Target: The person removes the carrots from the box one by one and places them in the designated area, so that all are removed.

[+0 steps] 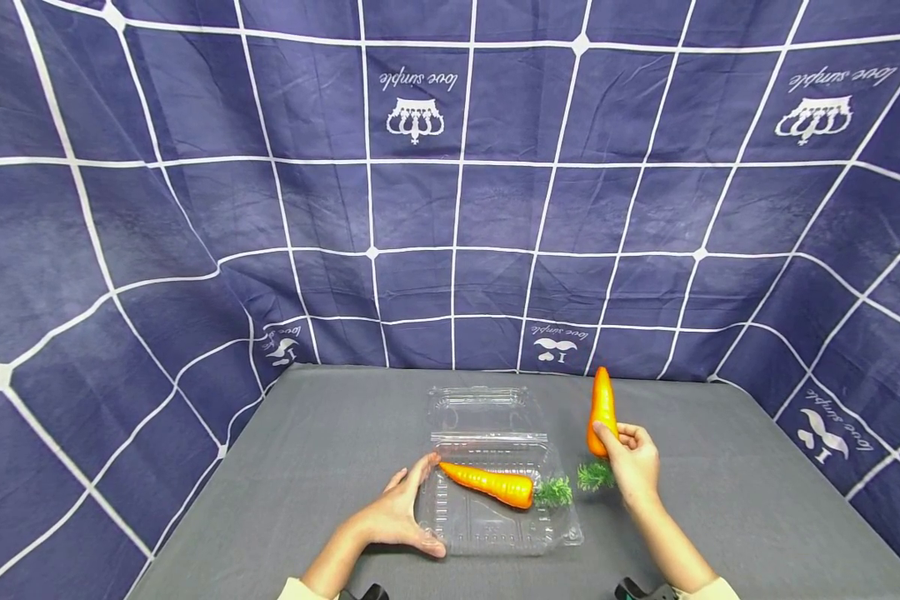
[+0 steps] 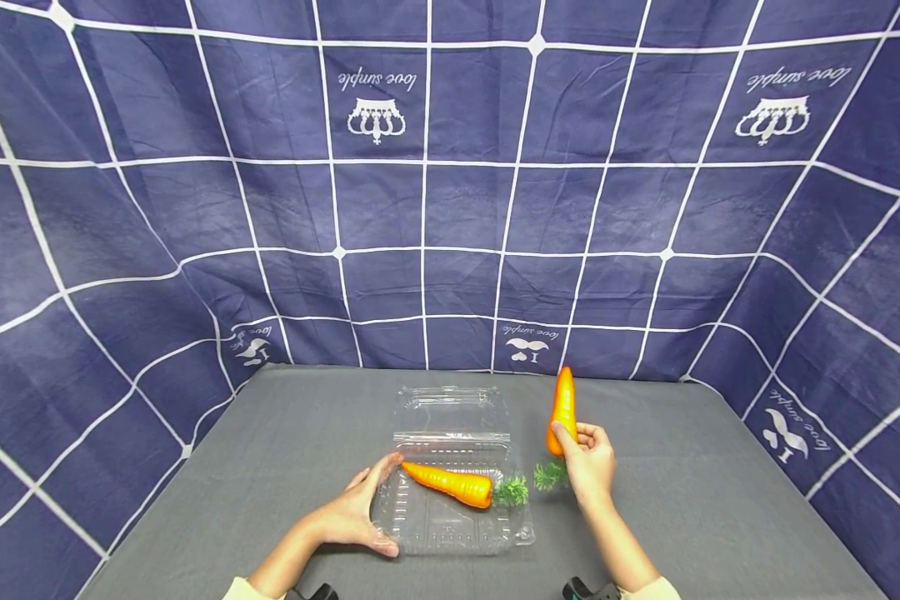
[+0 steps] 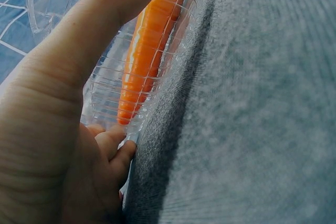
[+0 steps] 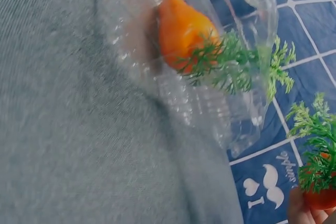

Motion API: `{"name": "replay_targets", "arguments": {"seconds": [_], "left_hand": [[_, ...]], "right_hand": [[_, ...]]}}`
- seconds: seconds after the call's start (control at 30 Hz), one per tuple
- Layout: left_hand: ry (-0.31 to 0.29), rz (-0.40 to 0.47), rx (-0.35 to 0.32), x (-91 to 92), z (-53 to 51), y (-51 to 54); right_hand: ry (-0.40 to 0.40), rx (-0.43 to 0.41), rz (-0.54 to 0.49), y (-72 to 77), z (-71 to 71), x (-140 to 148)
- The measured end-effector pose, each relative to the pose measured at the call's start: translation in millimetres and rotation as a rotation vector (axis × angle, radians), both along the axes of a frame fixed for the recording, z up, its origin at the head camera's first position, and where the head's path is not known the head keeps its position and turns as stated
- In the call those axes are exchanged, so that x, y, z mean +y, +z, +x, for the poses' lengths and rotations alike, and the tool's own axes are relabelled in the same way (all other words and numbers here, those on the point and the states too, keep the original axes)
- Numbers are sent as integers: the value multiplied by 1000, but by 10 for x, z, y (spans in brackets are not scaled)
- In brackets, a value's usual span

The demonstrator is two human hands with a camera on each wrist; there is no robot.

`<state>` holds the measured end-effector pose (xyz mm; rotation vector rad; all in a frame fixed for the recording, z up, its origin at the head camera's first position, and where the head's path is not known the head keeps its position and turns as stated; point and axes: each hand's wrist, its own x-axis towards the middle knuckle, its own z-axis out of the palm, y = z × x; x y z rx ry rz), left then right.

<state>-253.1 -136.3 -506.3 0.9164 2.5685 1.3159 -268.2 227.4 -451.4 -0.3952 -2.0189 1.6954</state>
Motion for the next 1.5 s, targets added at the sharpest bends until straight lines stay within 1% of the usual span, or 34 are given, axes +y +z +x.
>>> {"name": "replay_targets", "arguments": {"seconds": [0.1, 0.37, 0.6, 0.73, 0.9, 1.03, 1.13, 1.33, 1.5], "left_hand": [[0, 3, -4, 2, -1, -4], [4, -2, -1, 6, -5, -5], [10, -5, -3, 6, 11, -7], [12, -5, -10, 3, 17, -1], [3, -2, 1, 10, 6, 9], [6, -4, -6, 7, 14, 8], [9, -8, -18, 7, 19, 2], [8, -3, -25, 9, 14, -11], [9, 0, -22, 3, 0, 1]], "right_hand": [[14, -28, 45, -38, 5, 41], [33, -134, 219, -150, 30, 151], [45, -169, 250, -220, 50, 186], [60, -197, 291, -246, 59, 211], [94, -242, 366, -271, 63, 241], [91, -256, 449, -316, 79, 241], [101, -250, 499, -340, 86, 235], [107, -264, 541, -364, 103, 220], [108, -267, 546, -375, 85, 221]]}}
